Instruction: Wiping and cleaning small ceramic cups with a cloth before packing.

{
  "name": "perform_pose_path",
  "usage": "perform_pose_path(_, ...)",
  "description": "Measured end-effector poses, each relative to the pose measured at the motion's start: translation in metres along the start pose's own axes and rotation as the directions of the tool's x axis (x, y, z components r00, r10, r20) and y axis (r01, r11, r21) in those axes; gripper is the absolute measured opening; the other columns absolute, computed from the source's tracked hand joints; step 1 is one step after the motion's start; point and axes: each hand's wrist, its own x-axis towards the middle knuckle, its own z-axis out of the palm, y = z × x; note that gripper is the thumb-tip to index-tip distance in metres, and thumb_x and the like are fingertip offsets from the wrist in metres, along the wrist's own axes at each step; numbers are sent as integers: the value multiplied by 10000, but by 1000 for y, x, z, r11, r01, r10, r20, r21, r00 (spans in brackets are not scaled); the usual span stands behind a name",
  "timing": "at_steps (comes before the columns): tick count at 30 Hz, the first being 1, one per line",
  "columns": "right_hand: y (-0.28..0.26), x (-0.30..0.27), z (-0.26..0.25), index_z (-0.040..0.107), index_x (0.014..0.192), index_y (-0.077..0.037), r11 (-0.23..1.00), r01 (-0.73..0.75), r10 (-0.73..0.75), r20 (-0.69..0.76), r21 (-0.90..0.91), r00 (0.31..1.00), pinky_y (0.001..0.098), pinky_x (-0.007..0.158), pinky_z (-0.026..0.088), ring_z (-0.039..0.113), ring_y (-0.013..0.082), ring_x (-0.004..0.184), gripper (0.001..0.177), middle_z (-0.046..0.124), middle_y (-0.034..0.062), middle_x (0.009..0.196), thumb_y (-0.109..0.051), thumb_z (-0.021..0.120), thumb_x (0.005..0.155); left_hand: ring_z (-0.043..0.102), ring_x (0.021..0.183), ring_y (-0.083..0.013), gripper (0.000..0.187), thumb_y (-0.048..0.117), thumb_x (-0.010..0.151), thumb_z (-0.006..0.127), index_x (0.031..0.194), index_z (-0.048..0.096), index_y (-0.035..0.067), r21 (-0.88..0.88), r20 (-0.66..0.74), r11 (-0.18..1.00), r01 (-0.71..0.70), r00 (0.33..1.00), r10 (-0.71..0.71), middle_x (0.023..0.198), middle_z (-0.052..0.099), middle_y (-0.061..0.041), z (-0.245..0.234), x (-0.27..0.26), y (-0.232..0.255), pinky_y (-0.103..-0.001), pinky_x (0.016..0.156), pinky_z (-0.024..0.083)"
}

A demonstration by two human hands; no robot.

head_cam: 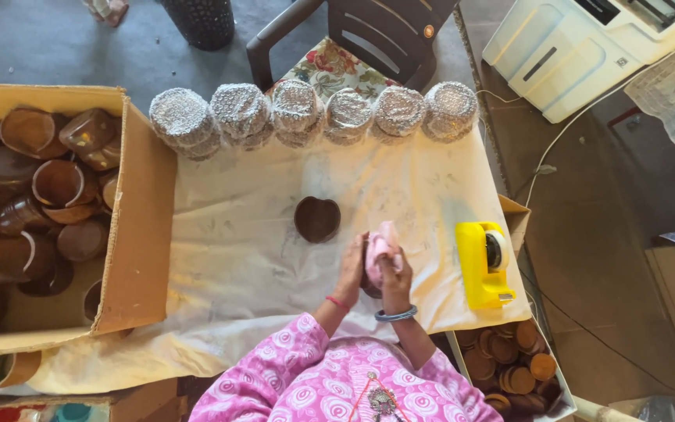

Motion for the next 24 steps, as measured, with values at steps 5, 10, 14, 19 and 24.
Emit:
perform_pose_path(5,-49,1,31,588,1362,8,508,504,-497,240,-698,834,383,901,537,665,386,1105,464,668,225,1280,-285,610,1002,552,1294,-207,530,532,1058,456,1416,562,155,-492,484,630,601,790,-377,1400,603,-48,37,-32,92,-363,1111,466)
perform_pose_path(10,-35,7,27,594,1364,23,571,412,-369,226,-710,902,413,1023,489,594,389,1262,465,618,231,1373,-271,615,1004,558,1296,-241,727,685,997,426,1483,492,149,-618,505,503,604,795,-335,1421,594,-58,37,-31,147,-411,1129,421)
perform_pose_path(14,-49,-23,44,649,1313,7,507,578,-456,370,-640,810,434,1111,426,587,336,1324,400,627,201,1398,-193,653,966,565,1306,-274,766,689,967,404,1516,440,156,-650,395,542,533,846,-359,1473,547,-70,36,-28,147,-441,1157,397)
perform_pose_path(19,-48,-12,46,648,1325,11,434,670,-490,467,-602,736,489,1179,362,558,361,1360,362,626,203,1407,-125,601,993,524,1307,-251,726,654,1016,418,1555,410,167,-624,398,605,494,868,-299,1514,501,-54,23,-18,102,-454,1177,393)
perform_pose_path(24,-30,11,29,637,1324,-11,434,479,-334,357,-763,872,458,1004,471,582,358,1230,377,646,193,1304,-182,592,990,520,1365,-202,807,730,982,380,1551,440,161,-375,301,723,581,814,-498,1506,533,-30,18,-31,83,-374,1142,425)
